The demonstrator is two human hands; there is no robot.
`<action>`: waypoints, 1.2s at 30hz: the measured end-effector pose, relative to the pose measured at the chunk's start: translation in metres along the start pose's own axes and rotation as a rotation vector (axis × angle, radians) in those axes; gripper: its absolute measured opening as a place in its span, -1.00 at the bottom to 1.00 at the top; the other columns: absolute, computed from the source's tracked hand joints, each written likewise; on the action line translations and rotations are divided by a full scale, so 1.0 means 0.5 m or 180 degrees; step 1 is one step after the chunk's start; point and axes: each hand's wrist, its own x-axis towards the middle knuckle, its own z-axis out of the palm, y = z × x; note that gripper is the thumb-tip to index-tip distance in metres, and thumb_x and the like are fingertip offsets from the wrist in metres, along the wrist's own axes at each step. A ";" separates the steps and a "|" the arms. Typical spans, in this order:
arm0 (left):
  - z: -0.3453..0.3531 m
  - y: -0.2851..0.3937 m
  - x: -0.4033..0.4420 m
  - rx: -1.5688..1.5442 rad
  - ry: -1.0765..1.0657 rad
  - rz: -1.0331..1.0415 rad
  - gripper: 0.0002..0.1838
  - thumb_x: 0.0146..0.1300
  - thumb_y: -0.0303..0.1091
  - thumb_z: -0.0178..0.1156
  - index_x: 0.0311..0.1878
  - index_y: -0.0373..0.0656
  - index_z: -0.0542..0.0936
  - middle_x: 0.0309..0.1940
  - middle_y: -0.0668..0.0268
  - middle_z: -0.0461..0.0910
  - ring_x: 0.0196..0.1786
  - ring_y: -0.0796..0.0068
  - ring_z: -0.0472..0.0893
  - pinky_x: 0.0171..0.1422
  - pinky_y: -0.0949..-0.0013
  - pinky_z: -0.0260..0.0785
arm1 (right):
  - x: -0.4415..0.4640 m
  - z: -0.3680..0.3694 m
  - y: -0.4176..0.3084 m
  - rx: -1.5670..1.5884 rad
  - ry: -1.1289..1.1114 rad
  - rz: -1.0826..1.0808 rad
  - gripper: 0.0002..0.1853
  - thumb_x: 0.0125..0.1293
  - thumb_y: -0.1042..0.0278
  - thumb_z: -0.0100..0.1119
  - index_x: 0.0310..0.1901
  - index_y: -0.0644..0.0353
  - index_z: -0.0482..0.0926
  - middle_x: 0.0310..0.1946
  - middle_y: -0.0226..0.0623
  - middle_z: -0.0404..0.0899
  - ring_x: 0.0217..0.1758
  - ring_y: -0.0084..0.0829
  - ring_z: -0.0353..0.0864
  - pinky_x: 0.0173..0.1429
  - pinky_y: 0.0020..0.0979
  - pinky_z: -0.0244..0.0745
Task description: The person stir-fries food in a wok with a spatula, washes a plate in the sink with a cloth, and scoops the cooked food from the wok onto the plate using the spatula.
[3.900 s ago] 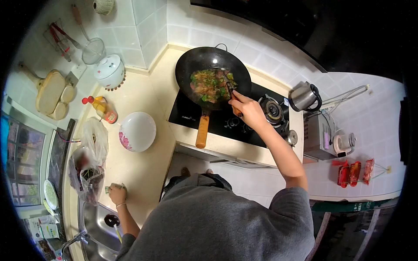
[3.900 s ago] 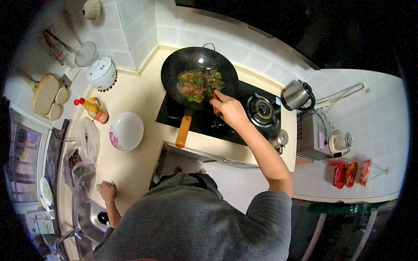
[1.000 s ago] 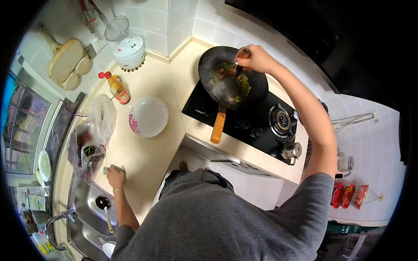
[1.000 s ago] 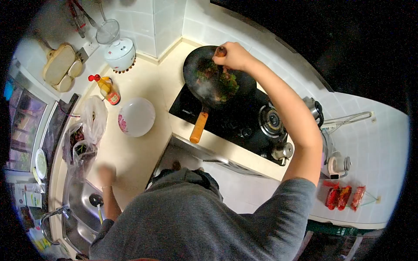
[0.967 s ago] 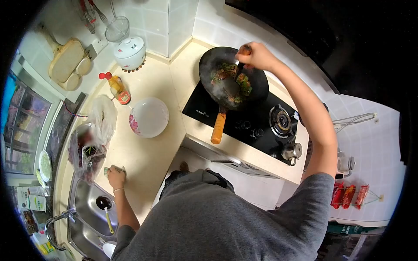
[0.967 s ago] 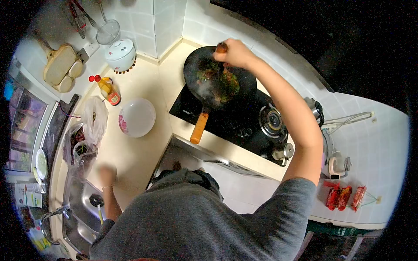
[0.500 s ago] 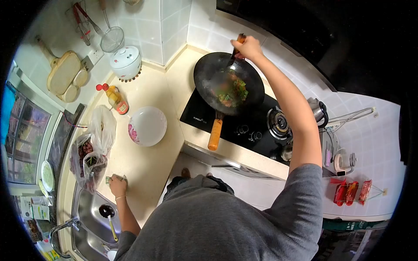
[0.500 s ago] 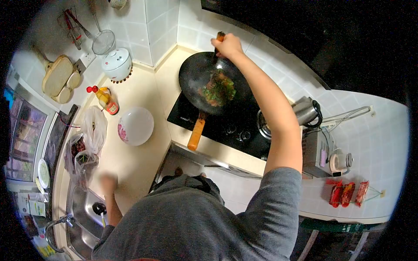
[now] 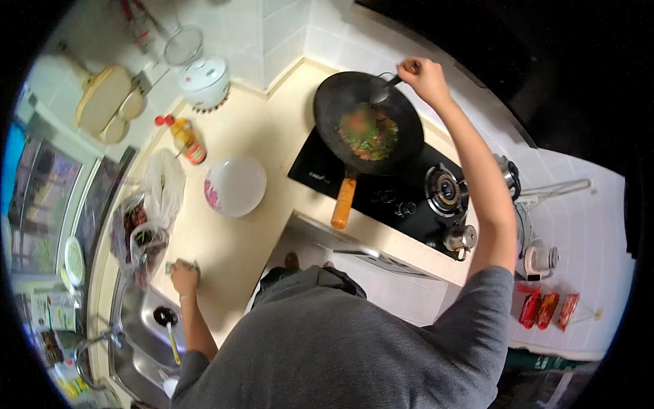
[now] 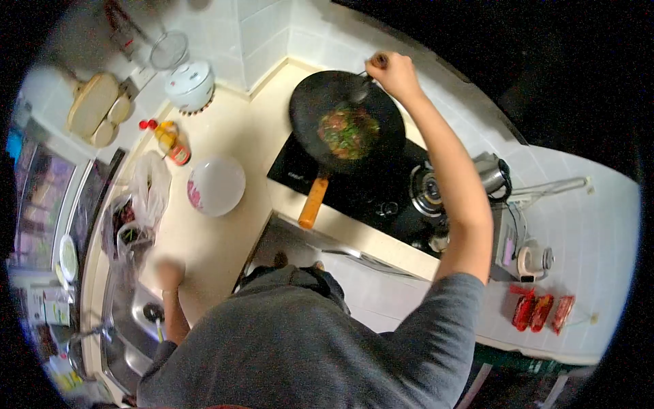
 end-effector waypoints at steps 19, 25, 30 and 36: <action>-0.051 0.023 -0.011 -0.0728 0.0283 0.0106 -0.83 0.01 -0.60 0.04 -0.31 -0.31 0.57 -0.31 -0.01 0.51 -0.20 0.00 0.52 -0.09 0.15 0.39 | -0.451 0.126 -0.028 -0.0734 -0.0510 -0.0730 -0.43 -0.03 0.28 0.34 0.11 -0.03 0.47 0.21 -0.23 0.31 0.26 -0.14 0.25 0.22 -0.17 0.23; -0.037 0.050 -0.009 -0.1144 0.0649 0.0403 -0.74 0.05 -0.66 -0.02 -0.18 -0.31 0.55 -0.22 0.00 0.49 -0.15 0.00 0.50 -0.01 0.18 0.36 | -0.505 0.121 -0.024 -0.0198 -0.0426 -0.0208 -0.36 -0.03 0.56 0.23 0.18 0.16 0.32 0.21 -0.10 0.27 0.24 -0.07 0.26 0.24 -0.16 0.22; -0.039 0.089 -0.052 -0.1092 0.1053 0.0531 -0.51 0.08 -0.60 0.02 0.16 -0.27 0.36 0.12 -0.17 0.30 0.20 -0.10 0.30 0.27 0.13 0.18 | -0.570 0.228 0.110 -0.0027 0.0185 0.0425 -0.67 0.11 0.44 0.17 -0.07 0.27 0.42 -0.18 -0.04 0.49 -0.08 -0.05 0.46 0.00 -0.20 0.40; -0.071 0.123 -0.143 -0.1241 0.1029 0.0420 -0.44 0.07 -0.57 0.06 0.22 -0.25 0.30 0.22 -0.17 0.18 0.31 -0.08 0.17 0.36 0.08 0.03 | -0.554 0.319 0.128 -0.0326 -0.1233 0.1966 -0.53 0.22 -0.17 0.01 -0.18 0.14 0.41 -0.43 0.03 0.60 -0.33 0.03 0.62 -0.26 -0.05 0.51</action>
